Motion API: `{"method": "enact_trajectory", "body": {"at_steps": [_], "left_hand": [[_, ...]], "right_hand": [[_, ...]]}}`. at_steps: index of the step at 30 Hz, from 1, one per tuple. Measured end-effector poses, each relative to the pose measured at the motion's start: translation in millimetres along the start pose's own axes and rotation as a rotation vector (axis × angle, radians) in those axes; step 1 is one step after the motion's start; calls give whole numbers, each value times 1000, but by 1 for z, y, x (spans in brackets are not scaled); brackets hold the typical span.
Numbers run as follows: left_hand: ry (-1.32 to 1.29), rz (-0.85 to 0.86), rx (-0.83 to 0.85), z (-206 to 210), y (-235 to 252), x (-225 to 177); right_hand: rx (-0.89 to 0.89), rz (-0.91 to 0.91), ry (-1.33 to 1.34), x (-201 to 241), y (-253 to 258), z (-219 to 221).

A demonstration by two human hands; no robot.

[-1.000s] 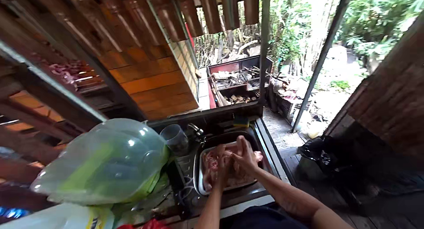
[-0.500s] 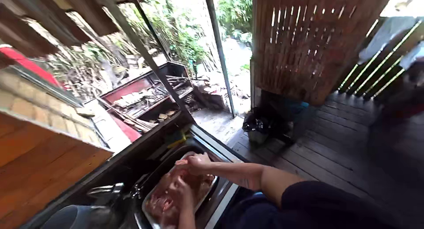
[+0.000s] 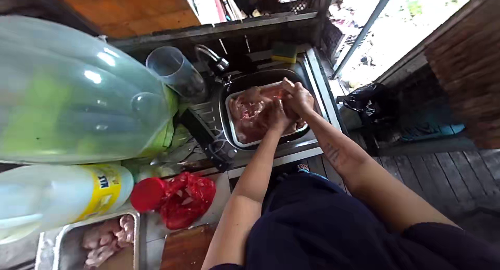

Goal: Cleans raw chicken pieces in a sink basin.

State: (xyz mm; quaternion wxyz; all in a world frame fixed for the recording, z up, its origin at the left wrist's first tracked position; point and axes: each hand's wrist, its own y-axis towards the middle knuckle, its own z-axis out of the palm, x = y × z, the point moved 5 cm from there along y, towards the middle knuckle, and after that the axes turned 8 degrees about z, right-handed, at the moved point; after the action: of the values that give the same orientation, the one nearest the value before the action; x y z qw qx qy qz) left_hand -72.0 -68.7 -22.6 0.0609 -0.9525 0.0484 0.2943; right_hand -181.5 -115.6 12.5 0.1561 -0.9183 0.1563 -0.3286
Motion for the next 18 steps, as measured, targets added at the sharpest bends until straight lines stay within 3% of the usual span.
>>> {"method": "enact_trajectory", "body": {"at_steps": [3, 6, 12, 18], "left_hand": [[-83, 42, -80, 8, 1, 6], [-92, 76, -140, 9, 7, 9], [-81, -46, 92, -9, 16, -5], [-63, -73, 82, -1, 19, -9]], "right_hand": [[66, -2, -5, -4, 12, 1], [24, 37, -14, -3, 18, 3], [-43, 128, -121, 8, 24, 4], [-82, 166, -131, 8, 35, 2]]}}
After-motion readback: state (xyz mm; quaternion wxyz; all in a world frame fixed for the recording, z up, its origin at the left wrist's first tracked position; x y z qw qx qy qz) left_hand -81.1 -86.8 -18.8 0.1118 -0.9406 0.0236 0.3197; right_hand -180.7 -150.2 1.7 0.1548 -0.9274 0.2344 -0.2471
